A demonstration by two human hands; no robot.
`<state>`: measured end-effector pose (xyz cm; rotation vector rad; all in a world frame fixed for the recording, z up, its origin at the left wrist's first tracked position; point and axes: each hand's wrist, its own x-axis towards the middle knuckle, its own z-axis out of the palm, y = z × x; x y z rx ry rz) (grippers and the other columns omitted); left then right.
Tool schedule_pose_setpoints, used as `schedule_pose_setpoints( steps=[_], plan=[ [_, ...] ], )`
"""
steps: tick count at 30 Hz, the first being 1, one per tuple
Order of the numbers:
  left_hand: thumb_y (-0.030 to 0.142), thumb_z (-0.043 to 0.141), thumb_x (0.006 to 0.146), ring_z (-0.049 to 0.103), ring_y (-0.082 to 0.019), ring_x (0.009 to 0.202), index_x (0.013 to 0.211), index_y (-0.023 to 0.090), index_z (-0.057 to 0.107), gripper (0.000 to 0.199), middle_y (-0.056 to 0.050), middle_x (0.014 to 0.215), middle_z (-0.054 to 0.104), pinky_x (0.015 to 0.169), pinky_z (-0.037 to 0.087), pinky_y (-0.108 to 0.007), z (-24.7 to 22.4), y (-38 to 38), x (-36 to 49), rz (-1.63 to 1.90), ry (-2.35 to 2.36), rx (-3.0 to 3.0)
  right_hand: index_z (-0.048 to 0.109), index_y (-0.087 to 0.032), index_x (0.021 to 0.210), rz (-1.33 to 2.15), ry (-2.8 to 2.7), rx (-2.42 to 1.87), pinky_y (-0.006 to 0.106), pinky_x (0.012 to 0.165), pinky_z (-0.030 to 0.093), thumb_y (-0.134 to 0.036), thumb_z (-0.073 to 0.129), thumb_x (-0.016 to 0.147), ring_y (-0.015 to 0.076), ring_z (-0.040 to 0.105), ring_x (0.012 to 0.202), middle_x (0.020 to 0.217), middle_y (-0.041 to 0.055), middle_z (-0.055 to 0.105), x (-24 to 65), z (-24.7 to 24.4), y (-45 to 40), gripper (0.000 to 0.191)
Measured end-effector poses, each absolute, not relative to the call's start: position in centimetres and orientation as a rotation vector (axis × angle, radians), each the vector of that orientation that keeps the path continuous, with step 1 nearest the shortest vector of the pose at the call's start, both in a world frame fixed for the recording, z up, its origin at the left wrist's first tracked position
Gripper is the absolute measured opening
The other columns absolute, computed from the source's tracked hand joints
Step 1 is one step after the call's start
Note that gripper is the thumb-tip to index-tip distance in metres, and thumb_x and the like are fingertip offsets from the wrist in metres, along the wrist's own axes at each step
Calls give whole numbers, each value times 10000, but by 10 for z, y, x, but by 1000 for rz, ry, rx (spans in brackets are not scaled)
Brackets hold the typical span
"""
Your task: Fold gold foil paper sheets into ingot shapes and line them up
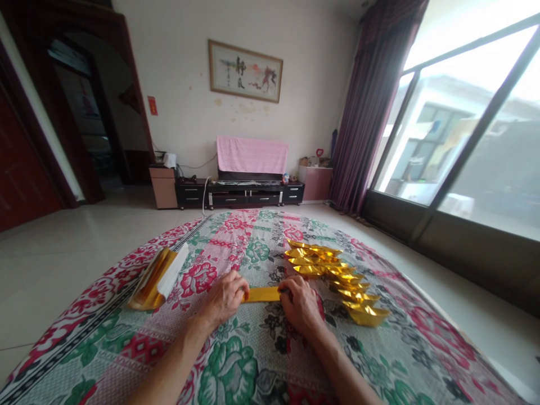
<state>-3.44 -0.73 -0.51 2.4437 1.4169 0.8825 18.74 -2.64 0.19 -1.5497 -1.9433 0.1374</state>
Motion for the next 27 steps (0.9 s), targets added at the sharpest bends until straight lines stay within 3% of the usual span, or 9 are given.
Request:
schedule_pose_setpoints(
  steps=[5,9,16,22,27],
  plan=[
    [108,406,760,496,-154,813,746,203,616,231,-25,806,513,793,403,-286,-2,-8,-34,838,1438,2441,598,-203,928,31,-1914,-1290,295,846,346,-116,445,801,172,493,951,984,51,568,169,11,-32,217],
    [113,395,772,494,-152,800,764,202,609,232,-26,807,512,782,407,-281,0,-9,-33,830,1443,2447,595,-221,962,214,-2075,-1124,256,802,382,-131,390,859,143,514,886,961,43,564,153,11,-32,246],
    [110,411,766,502,-152,802,752,201,614,222,-26,796,525,785,412,-277,-2,-8,-35,848,1431,2443,606,-186,774,303,-2069,-1226,226,724,395,-182,437,858,134,518,796,819,39,536,145,-3,-25,189],
    [95,418,739,526,-142,826,742,199,632,238,-19,809,561,799,416,-259,-1,-5,-41,866,1341,2375,617,-180,778,306,-2068,-1240,218,719,389,-171,453,842,125,515,783,817,34,531,146,-3,-23,176],
    [62,422,677,537,-132,798,866,184,614,296,-15,855,589,765,438,-241,-1,-3,-46,927,1369,2289,643,-197,813,299,-2087,-1268,210,720,391,-177,447,846,120,517,788,849,35,531,145,1,-26,200]
  ],
)
